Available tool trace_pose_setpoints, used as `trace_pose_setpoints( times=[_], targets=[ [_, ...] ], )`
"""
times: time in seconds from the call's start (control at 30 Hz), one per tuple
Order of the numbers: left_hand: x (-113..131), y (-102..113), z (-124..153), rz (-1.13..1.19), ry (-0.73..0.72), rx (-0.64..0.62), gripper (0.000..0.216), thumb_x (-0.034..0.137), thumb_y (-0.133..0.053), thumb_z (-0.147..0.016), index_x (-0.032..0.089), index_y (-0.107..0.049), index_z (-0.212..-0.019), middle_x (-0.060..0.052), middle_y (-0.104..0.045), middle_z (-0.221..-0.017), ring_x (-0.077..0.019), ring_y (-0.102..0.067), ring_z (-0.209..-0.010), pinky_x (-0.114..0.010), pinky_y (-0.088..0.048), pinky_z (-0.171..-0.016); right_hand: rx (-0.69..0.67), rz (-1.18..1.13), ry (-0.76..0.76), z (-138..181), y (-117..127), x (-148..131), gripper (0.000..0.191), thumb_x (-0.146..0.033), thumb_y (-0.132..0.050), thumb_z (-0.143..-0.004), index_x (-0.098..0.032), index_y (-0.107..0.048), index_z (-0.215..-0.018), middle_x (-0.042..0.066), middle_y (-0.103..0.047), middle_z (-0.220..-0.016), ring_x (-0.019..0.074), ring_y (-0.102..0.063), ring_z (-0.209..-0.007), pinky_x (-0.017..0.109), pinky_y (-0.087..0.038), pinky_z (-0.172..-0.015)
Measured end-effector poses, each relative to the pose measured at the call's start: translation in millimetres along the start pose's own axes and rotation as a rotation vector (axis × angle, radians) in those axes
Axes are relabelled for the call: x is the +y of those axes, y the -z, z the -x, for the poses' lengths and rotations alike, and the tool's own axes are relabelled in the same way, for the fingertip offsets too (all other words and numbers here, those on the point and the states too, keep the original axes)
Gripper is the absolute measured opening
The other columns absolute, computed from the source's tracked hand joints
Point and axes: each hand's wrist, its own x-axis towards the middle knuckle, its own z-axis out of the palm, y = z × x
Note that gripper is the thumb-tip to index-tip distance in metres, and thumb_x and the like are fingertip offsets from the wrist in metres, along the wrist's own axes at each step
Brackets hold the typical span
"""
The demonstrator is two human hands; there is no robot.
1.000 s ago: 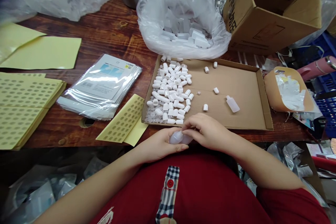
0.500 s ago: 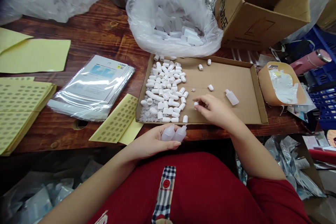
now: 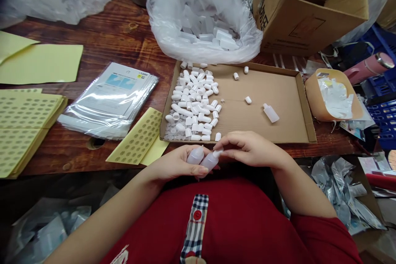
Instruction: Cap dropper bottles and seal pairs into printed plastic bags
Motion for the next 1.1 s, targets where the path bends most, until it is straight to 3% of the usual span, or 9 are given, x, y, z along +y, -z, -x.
trace_pose_setpoints(
  times=[0.07,0.17,0.33,0.47,0.6,0.73,0.87,1.0,1.1],
  targets=[
    [0.7,0.7,0.2,-0.014,0.003,-0.022,0.036,0.035,-0.083,-0.062,0.015,-0.072,-0.090,-0.004,-0.068,-0.077,-0.0115,-0.056,-0.063,-0.024,-0.046,-0.061,-0.022,0.092,-0.030,-3.9,-0.8,-1.9,0.017,-0.033,-0.056,-0.091,-0.019,-0.066,-0.093,0.002,-0.070,-0.087,0.0128,-0.064,-0.078,0.024,-0.047,-0.071],
    [0.7,0.6,-0.1,-0.053,0.000,-0.005,0.032,0.034,-0.083,-0.063,0.015,-0.071,-0.085,-0.003,-0.066,-0.073,-0.0111,-0.056,-0.063,-0.023,-0.046,-0.060,-0.003,0.243,-0.141,-8.6,-3.2,-2.6,0.039,-0.044,-0.047,-0.094,-0.018,-0.064,-0.071,0.002,-0.065,-0.067,0.0130,-0.058,-0.063,0.024,-0.041,-0.058],
    [-1.4,0.3,-0.7,-0.061,0.016,0.014,0.035,0.035,-0.083,-0.062,0.014,-0.070,-0.086,-0.002,-0.065,-0.072,-0.0110,-0.056,-0.062,-0.023,-0.045,-0.059,-0.052,0.127,-0.053,-4.6,-2.2,-0.7,0.031,-0.041,-0.058,-0.089,-0.021,-0.062,-0.112,0.006,-0.068,-0.104,0.0156,-0.063,-0.087,0.025,-0.048,-0.074],
    [-1.8,0.1,-1.3,-0.087,0.051,0.026,0.041,0.035,-0.084,-0.061,0.012,-0.068,-0.091,-0.002,-0.065,-0.074,-0.0112,-0.056,-0.063,-0.024,-0.046,-0.062,-0.074,0.249,-0.134,0.1,-5.6,2.6,0.035,-0.044,-0.046,-0.095,-0.018,-0.067,-0.085,0.004,-0.069,-0.079,0.0161,-0.063,-0.072,0.027,-0.046,-0.066],
    [-1.8,0.4,-2.2,-0.124,0.059,0.031,0.042,0.035,-0.084,-0.059,0.012,-0.067,-0.089,0.001,-0.064,-0.072,-0.0113,-0.054,-0.063,-0.024,-0.043,-0.061,-0.076,0.203,-0.007,3.3,-9.4,4.3,0.033,-0.044,-0.050,-0.094,-0.018,-0.062,-0.110,0.009,-0.068,-0.103,0.0175,-0.063,-0.089,0.028,-0.048,-0.076],
    [-3.2,1.0,-2.8,-0.221,0.035,0.052,0.041,0.033,-0.082,-0.060,0.013,-0.068,-0.093,0.001,-0.066,-0.077,-0.0132,-0.055,-0.068,-0.025,-0.042,-0.066,-0.106,0.321,-0.067,7.4,-9.2,3.6,0.035,-0.046,-0.046,-0.094,-0.016,-0.065,-0.096,0.008,-0.069,-0.087,0.0199,-0.063,-0.078,0.031,-0.048,-0.067],
    [-4.5,-0.9,-2.6,-0.266,0.021,0.051,0.039,0.033,-0.080,-0.061,0.013,-0.067,-0.093,0.002,-0.064,-0.076,-0.0136,-0.054,-0.069,-0.025,-0.041,-0.068,-0.132,0.248,0.020,8.1,-12.0,4.6,0.032,-0.040,-0.048,-0.095,-0.018,-0.059,-0.114,0.009,-0.068,-0.103,0.0176,-0.063,-0.088,0.029,-0.049,-0.075],
    [-4.3,-4.9,-1.7,-0.289,0.028,0.083,0.036,0.034,-0.079,-0.061,0.013,-0.066,-0.088,0.002,-0.061,-0.073,-0.0131,-0.052,-0.067,-0.025,-0.039,-0.066,-0.147,0.396,-0.042,2.9,-18.7,6.2,0.036,-0.038,-0.037,-0.098,-0.015,-0.063,-0.089,0.009,-0.067,-0.083,0.0196,-0.062,-0.077,0.031,-0.048,-0.068],
    [-4.0,-6.5,-1.8,-0.260,0.016,0.127,0.039,0.034,-0.079,-0.060,0.013,-0.065,-0.089,0.002,-0.061,-0.074,-0.0137,-0.052,-0.069,-0.026,-0.040,-0.068,-0.112,0.361,-0.045,2.3,-18.5,6.7,0.031,-0.038,-0.042,-0.097,-0.014,-0.062,-0.094,0.009,-0.067,-0.088,0.0195,-0.062,-0.081,0.031,-0.049,-0.070]
  ],
)
